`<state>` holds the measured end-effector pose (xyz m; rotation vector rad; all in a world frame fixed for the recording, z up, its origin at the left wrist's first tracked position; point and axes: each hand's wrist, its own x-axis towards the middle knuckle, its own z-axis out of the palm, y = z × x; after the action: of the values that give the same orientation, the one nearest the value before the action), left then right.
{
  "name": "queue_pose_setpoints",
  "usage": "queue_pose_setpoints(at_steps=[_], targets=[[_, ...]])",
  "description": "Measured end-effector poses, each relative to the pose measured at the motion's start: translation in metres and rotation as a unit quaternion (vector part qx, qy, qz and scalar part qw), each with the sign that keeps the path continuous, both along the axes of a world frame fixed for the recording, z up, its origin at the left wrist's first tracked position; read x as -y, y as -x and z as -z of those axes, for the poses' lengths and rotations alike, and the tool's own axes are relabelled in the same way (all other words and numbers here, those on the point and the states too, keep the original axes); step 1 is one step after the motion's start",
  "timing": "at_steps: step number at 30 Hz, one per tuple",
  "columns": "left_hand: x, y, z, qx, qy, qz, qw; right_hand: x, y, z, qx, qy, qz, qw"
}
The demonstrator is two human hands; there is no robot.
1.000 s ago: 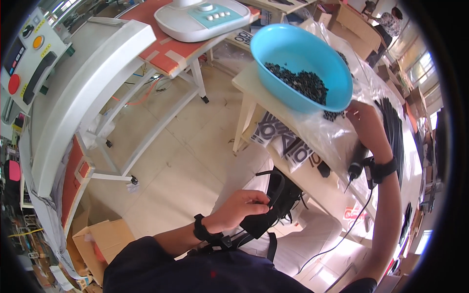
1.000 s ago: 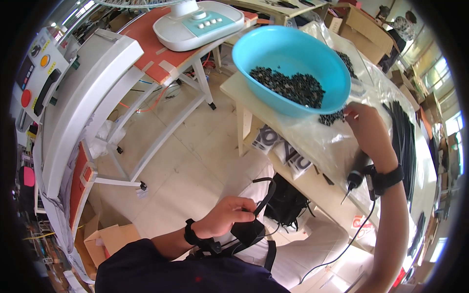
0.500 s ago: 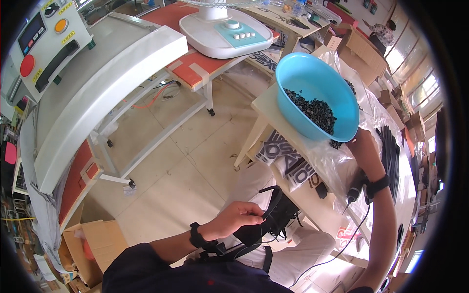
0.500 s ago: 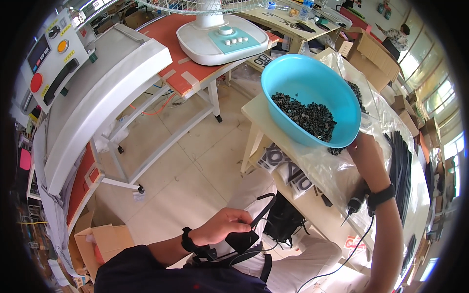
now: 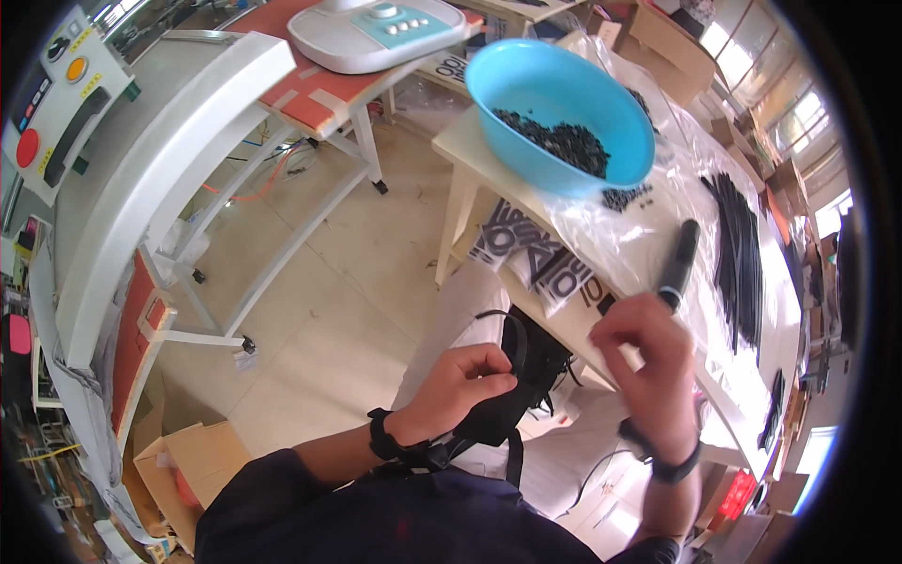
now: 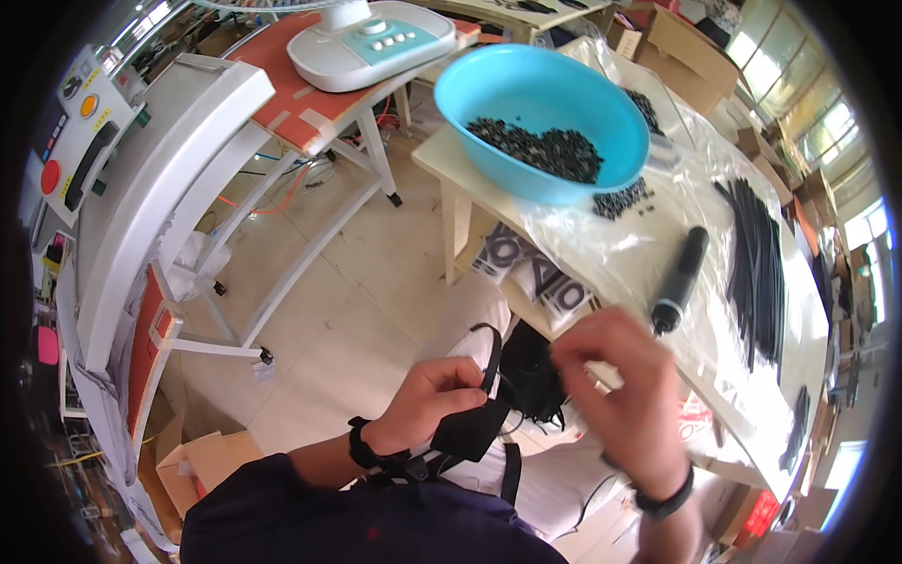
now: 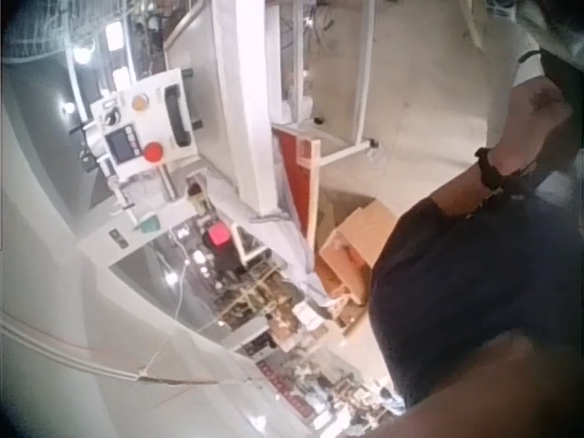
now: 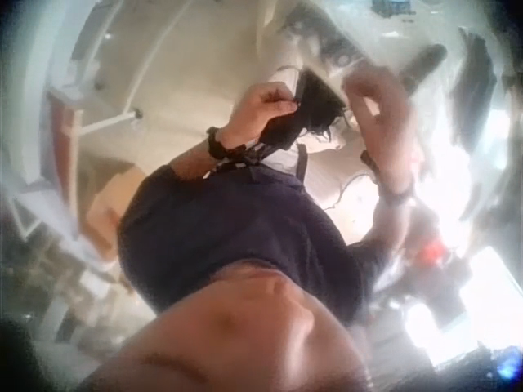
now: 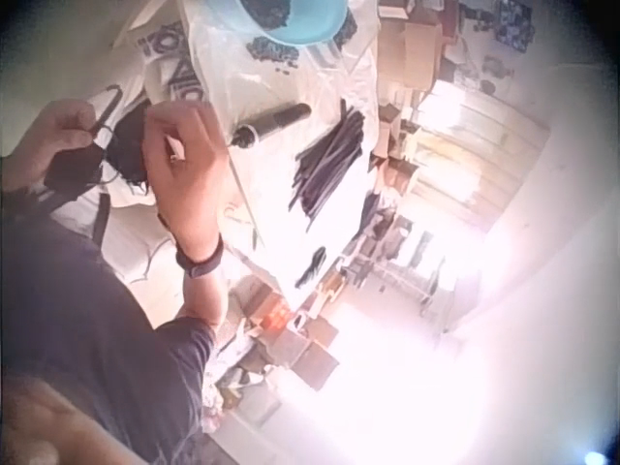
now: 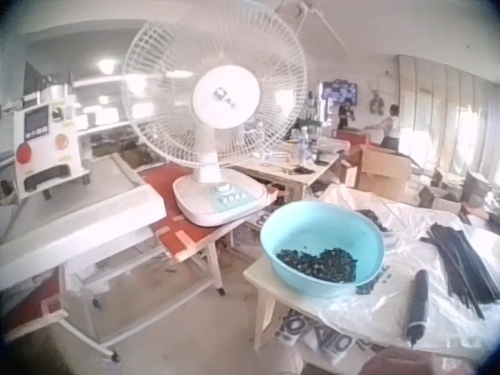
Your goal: Assembling small plastic and rubber components using an electric screwdriver.
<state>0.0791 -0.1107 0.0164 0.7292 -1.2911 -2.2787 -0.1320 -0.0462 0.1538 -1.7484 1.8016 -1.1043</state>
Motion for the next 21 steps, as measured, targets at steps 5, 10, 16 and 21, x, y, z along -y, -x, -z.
queue_pose_setpoints(at_steps=[5,10,16,21], targets=[[-0.027,0.024,-0.011,-0.039,0.072,-0.097,0.992,-0.051,-0.044,0.038,0.079,0.019,0.099,0.992],[-0.049,0.03,-0.024,-0.01,0.172,-0.099,0.98,-0.078,-0.056,0.074,0.138,0.076,0.184,0.97],[-0.068,0.039,-0.037,0.001,0.309,-0.097,0.946,-0.1,-0.056,0.086,0.17,0.118,0.208,0.956],[-0.077,0.046,-0.04,0.012,0.398,-0.119,0.909,-0.111,-0.05,0.089,0.144,0.134,0.217,0.956]])
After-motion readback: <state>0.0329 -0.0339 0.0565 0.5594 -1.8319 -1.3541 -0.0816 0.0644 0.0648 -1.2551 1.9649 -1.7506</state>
